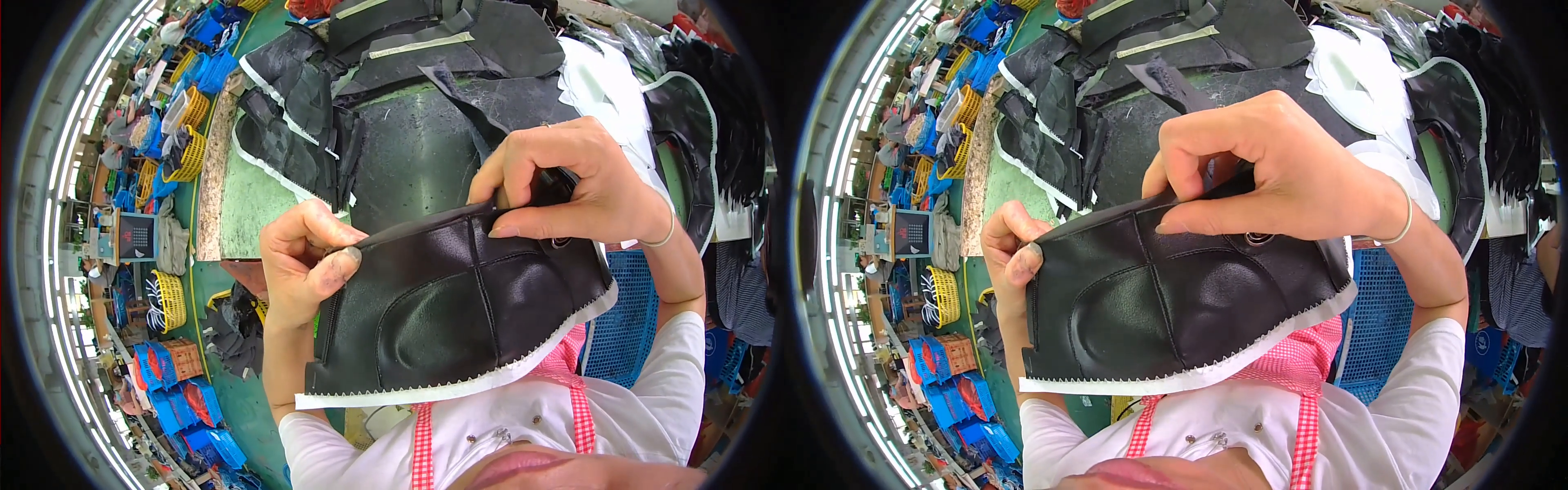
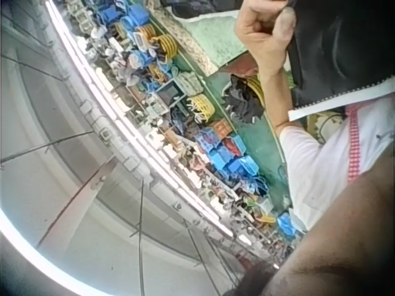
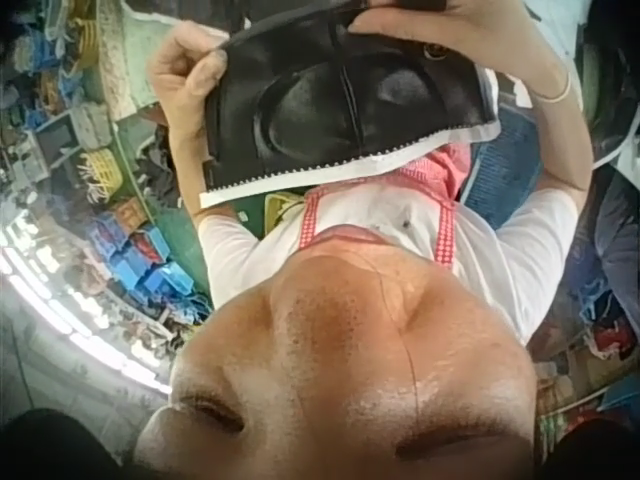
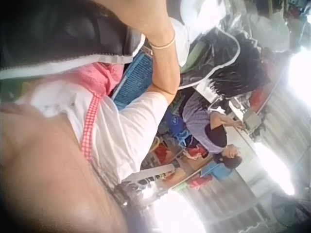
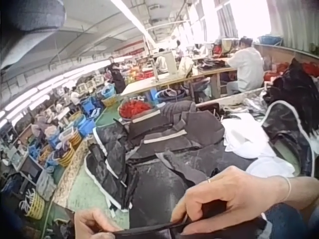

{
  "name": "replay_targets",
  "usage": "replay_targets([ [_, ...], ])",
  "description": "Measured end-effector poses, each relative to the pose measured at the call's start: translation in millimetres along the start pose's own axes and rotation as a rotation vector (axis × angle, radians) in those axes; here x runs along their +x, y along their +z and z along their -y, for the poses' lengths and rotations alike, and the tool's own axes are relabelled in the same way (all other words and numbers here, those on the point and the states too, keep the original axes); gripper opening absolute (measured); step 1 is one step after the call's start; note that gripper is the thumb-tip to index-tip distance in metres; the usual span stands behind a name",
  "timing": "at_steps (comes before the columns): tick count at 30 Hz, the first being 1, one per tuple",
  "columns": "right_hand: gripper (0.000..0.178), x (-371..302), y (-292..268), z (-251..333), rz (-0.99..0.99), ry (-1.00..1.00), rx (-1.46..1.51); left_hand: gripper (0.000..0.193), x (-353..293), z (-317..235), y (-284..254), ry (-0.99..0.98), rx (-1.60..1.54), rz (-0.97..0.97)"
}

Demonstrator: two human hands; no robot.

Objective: Assembling black leather boots by manually attaching inner linings and structural components.

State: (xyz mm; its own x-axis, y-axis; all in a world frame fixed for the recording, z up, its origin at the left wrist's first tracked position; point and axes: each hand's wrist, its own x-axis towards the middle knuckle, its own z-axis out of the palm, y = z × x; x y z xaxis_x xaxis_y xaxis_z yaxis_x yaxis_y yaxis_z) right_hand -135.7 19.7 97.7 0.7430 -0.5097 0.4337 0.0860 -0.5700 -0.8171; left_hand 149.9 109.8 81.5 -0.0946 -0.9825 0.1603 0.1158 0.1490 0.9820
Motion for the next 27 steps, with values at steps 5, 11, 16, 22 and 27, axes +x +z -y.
replay_targets([
  [5,0.031,0.0,8.4,0.0,-0.018,0.023,-0.032,0.027,25.3,-34.2,8.8,0.074,0.369,0.23],
  [11,0.027,-0.3,11.3,9.2,-0.085,-0.035,0.012,0.021,44.5,-41.3,29.9,0.356,0.693,0.57],
  [16,0.023,-9.1,-19.6,4.8,0.135,0.068,-0.187,0.018,38.5,-40.4,6.9,0.242,0.591,0.563],
  [22,0.022,-9.8,-25.0,6.4,0.2,0.082,-0.03,0.025,43.8,-33.8,-2.3,0.264,0.434,0.651],
  [27,0.022,-13.8,-23.3,-3.1,0.231,0.188,0.147,0.028,48.4,-29.0,-0.3,0.351,0.428,0.683],
])
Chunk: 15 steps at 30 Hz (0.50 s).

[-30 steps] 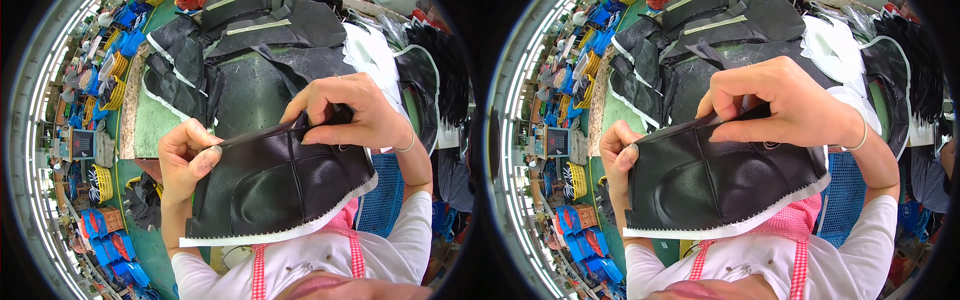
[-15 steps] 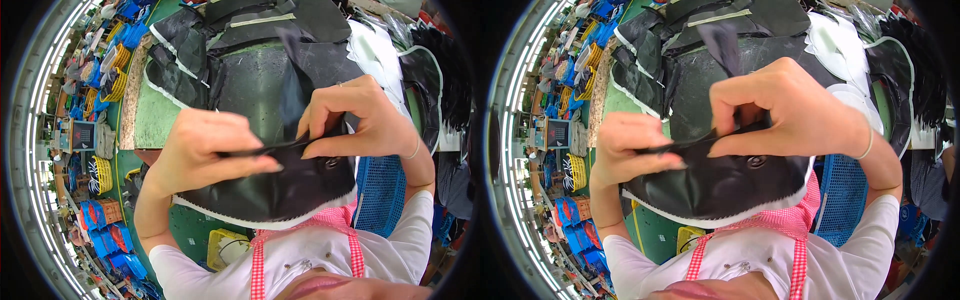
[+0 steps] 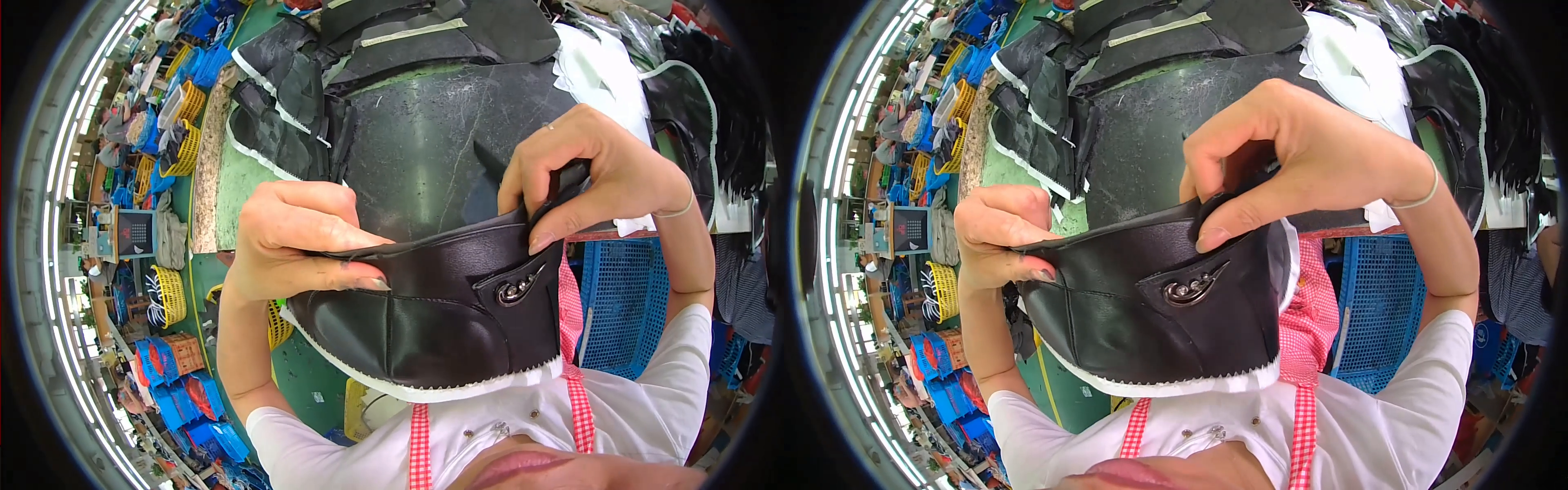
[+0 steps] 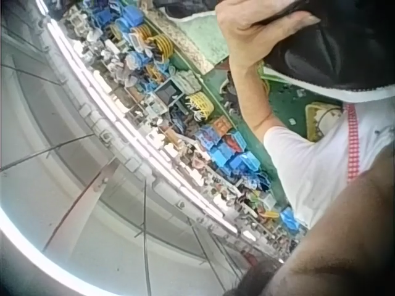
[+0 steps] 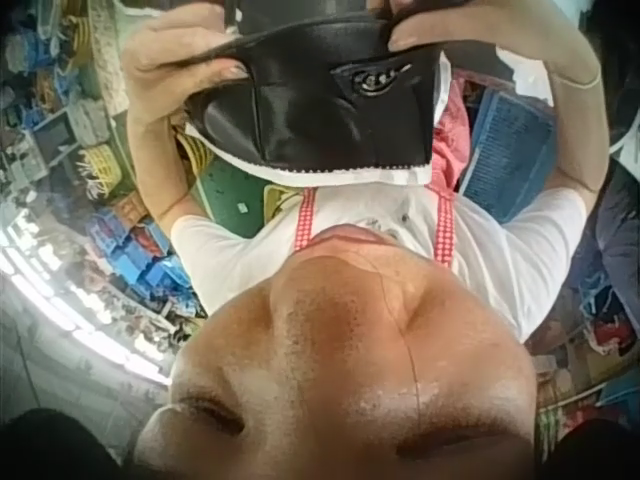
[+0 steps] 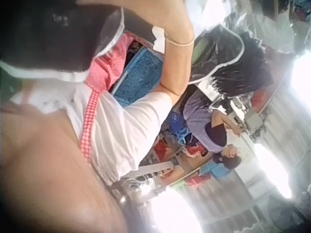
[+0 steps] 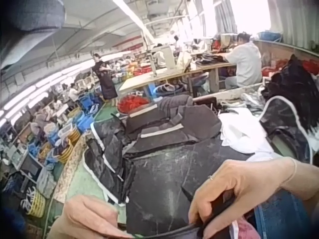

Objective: Assembling black leather boots by manually attaching inner linings and structural components.

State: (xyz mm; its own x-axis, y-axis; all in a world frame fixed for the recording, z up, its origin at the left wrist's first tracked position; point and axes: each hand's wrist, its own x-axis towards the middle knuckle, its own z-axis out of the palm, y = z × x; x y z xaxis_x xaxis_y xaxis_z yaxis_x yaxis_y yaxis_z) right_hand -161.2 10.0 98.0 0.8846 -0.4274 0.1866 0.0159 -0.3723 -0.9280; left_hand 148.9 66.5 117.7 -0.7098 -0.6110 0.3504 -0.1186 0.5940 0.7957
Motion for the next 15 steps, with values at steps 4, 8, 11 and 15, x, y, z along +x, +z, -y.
replay_targets([
  [4,0.029,3.5,5.9,-2.5,0.003,0.001,0.094,0.025,7.9,-0.4,-8.1,0.058,0.122,-0.006],
  [8,0.028,2.0,9.2,-2.8,-0.131,-0.065,-0.118,0.028,35.4,-30.5,-4.4,-0.116,0.684,0.127],
  [11,0.027,6.0,19.1,13.1,-0.157,-0.043,-0.168,0.027,33.8,-13.7,11.3,0.032,0.641,0.141],
  [15,0.025,-5.8,6.5,8.8,-0.141,0.031,-0.166,0.025,23.7,-9.3,9.1,0.051,0.414,0.087],
])
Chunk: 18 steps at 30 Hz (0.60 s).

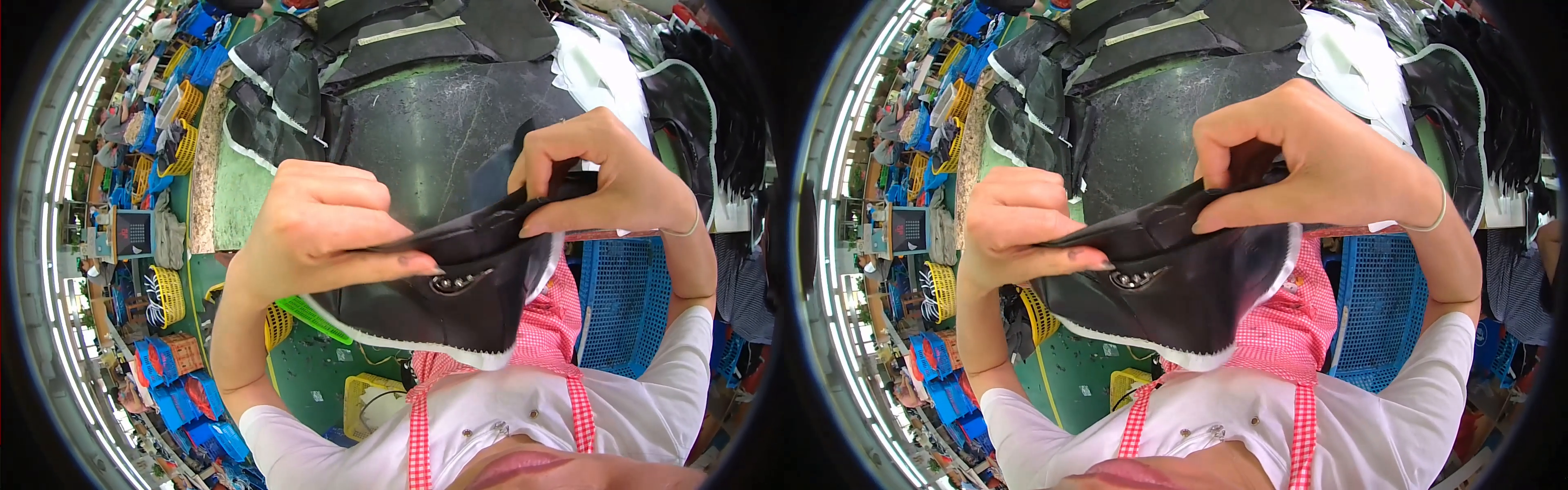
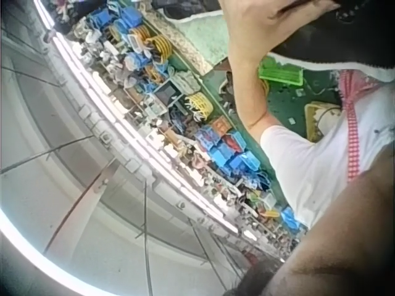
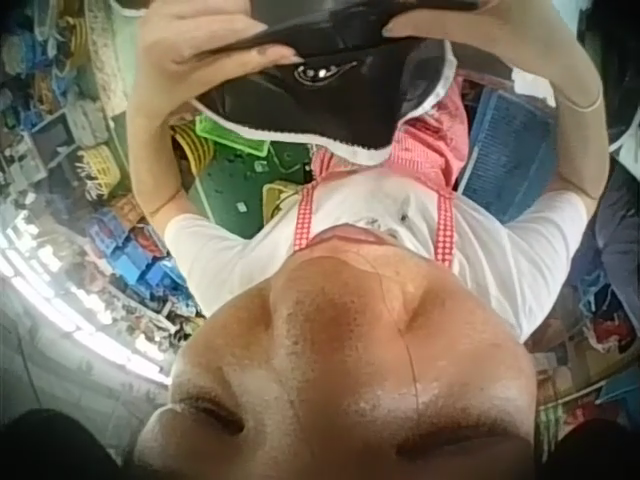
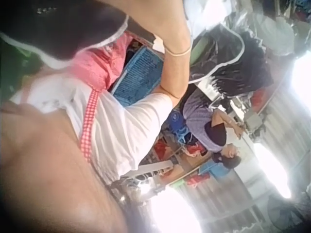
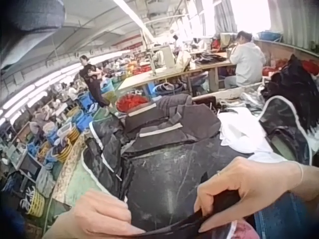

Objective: Assembling black leather boots by manually attaching inner linings and structural components.

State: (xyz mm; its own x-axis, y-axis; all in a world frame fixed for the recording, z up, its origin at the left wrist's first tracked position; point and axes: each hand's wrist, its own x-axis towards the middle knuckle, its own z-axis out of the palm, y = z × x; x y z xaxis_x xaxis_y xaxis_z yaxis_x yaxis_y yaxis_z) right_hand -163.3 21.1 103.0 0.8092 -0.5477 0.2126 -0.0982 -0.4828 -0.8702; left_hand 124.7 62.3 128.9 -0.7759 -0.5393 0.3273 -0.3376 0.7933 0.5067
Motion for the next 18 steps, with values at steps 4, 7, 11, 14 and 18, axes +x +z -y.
replay_targets([
  [4,0.025,-1.0,3.3,-2.7,-0.113,-0.05,-0.059,0.025,8.8,4.7,-2.4,-0.01,0.108,-0.031],
  [7,0.025,-0.5,11.2,1.4,-0.19,-0.064,-0.142,0.026,24.7,-17.8,13.1,-0.175,0.268,-0.021],
  [11,0.025,-2.5,8.1,2.7,-0.179,-0.13,-0.238,0.021,16.7,-8.5,21.2,-0.084,0.088,-0.026],
  [14,0.024,-8.7,-3.8,-7.0,-0.169,-0.094,-0.04,0.017,7.4,-2.6,16.4,-0.072,0.052,-0.073],
  [18,0.023,-14.3,-2.7,-6.5,-0.216,-0.115,-0.081,0.015,4.7,-1.1,18.1,-0.066,0.007,-0.124],
])
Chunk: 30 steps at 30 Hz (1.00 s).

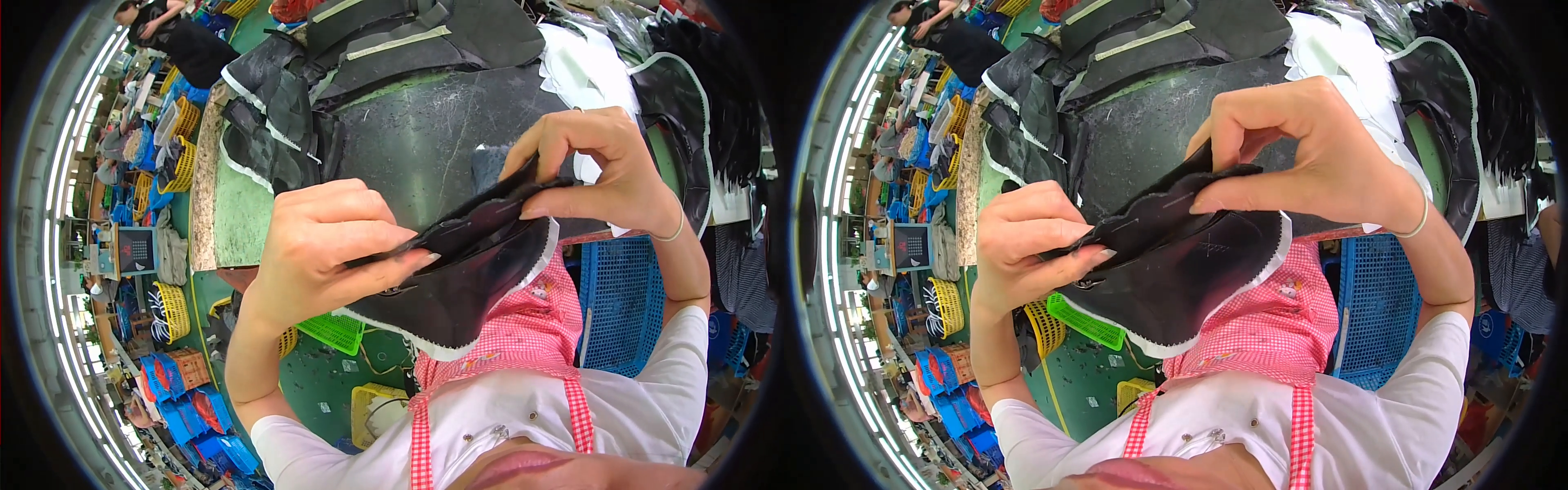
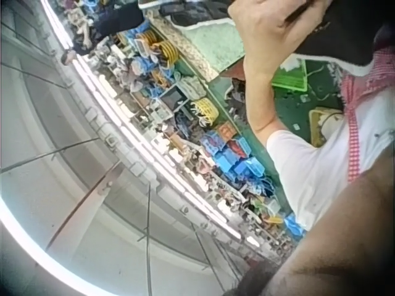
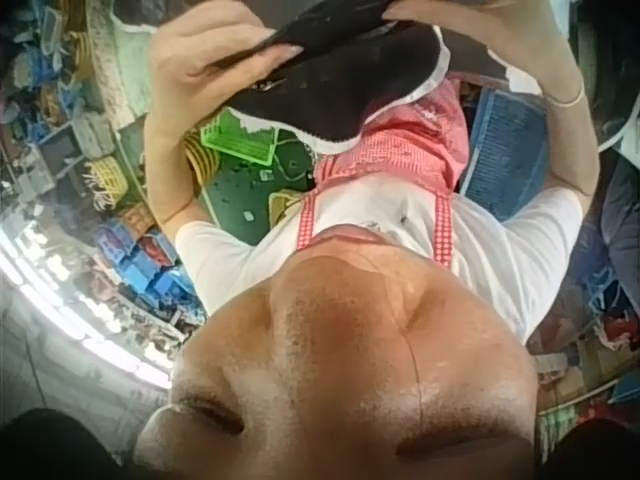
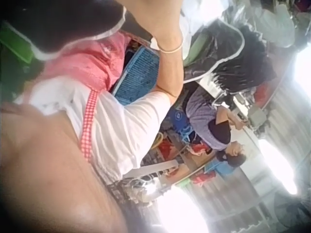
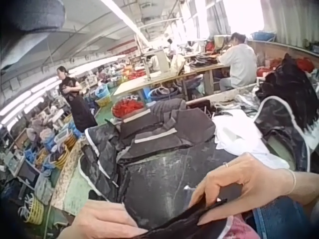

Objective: Assembling black leather boots by manually attaching inner linings and structural components.

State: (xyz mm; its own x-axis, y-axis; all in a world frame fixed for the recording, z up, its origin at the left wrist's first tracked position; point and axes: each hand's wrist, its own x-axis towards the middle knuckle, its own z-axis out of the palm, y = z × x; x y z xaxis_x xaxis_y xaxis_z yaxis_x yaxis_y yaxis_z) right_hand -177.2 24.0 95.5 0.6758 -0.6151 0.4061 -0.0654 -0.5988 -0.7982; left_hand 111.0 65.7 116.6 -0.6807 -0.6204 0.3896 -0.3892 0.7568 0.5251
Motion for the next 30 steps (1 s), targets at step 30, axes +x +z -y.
replay_targets([
  [30,0.019,2.6,23.5,-3.6,-0.277,-0.062,0.163,0.019,9.9,-10.7,29.7,-0.233,-0.196,-0.153],
])
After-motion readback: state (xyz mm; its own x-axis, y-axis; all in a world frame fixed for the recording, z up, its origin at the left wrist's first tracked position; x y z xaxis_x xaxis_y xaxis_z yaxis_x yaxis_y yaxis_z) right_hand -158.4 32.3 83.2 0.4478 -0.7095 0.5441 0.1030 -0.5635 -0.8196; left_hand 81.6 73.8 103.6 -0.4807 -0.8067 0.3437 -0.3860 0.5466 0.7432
